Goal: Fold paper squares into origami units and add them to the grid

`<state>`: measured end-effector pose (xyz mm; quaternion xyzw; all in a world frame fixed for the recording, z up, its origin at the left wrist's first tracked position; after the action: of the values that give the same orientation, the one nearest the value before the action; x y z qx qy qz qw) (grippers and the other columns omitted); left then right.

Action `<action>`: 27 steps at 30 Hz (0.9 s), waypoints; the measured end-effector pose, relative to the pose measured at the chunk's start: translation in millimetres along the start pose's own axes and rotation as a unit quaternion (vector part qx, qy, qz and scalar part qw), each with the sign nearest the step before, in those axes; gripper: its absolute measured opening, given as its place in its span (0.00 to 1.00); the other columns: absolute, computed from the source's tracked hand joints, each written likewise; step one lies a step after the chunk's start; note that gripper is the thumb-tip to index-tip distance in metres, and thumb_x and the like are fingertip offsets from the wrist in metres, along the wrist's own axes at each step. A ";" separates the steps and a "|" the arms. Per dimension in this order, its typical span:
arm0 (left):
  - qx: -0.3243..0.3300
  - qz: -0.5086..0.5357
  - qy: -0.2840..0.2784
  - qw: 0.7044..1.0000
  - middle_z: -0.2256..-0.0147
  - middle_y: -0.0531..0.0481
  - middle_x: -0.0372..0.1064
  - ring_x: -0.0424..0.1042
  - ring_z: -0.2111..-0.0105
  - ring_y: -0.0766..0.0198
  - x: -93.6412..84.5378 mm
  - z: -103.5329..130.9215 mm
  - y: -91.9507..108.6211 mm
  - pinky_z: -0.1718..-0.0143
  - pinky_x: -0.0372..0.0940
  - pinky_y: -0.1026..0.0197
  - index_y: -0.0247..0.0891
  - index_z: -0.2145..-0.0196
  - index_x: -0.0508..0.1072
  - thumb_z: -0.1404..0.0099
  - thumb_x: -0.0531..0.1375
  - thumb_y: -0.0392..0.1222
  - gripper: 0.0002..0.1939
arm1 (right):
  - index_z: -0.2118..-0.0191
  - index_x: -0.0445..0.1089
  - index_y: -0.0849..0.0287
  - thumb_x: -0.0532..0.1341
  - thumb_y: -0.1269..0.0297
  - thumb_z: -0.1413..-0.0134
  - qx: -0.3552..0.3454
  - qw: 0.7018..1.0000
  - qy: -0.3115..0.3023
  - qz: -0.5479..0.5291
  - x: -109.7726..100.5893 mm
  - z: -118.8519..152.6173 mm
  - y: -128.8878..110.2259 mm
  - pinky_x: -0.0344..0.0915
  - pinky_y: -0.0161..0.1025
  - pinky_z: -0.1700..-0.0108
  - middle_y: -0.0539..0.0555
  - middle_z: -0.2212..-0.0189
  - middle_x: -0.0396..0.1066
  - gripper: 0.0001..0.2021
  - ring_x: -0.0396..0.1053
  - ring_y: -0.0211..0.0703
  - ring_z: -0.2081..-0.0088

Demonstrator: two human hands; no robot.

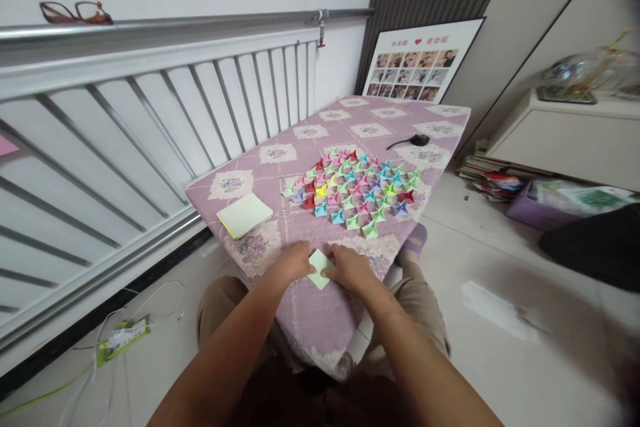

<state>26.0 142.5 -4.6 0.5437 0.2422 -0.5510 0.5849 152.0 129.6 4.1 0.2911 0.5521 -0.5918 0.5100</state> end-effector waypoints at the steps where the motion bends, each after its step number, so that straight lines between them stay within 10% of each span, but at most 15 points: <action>1: 0.002 0.001 -0.002 1.000 0.62 0.48 0.72 0.72 0.62 0.57 0.5 -0.8 -0.1 0.65 0.62 0.62 0.38 0.61 0.70 0.50 0.66 0.44 0.18 | 0.58 0.66 0.53 0.67 0.54 0.59 0.000 1.000 0.001 -0.002 0.2 0.2 0.4 0.53 0.40 0.60 0.52 0.59 0.70 0.20 0.65 0.48 0.55; 19: 0.033 0.113 0.036 0.992 0.71 0.55 0.70 0.65 0.71 0.68 6.0 7.5 -2.0 0.73 0.56 0.67 0.36 0.69 0.71 0.45 0.59 0.35 0.04 | 0.60 0.72 0.52 0.63 0.58 0.54 -0.013 0.997 0.023 -0.074 0.2 8.8 -5.3 0.52 0.44 0.55 0.52 0.58 0.69 0.13 0.63 0.48 0.53; 27: 0.071 0.158 0.075 0.982 0.72 0.56 0.66 0.64 0.72 0.68 -9.3 22.8 6.2 0.73 0.56 0.68 0.35 0.68 0.69 0.43 0.57 0.35 0.04 | 0.65 0.75 0.56 0.60 0.61 0.50 -0.083 0.987 -0.013 -0.134 -5.3 9.7 -19.5 0.58 0.38 0.59 0.47 0.72 0.74 0.08 0.68 0.40 0.67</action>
<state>21.9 124.3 12.5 0.6545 0.1570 -0.4256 0.6049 137.7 119.3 18.0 0.1636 0.6264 -0.6110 0.4555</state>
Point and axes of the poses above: each hand's wrist, its own z-axis away from the middle knuckle, its own x-axis out of the palm, y = z × x, the point moved 9 cm from there along -z, towards the middle knuckle
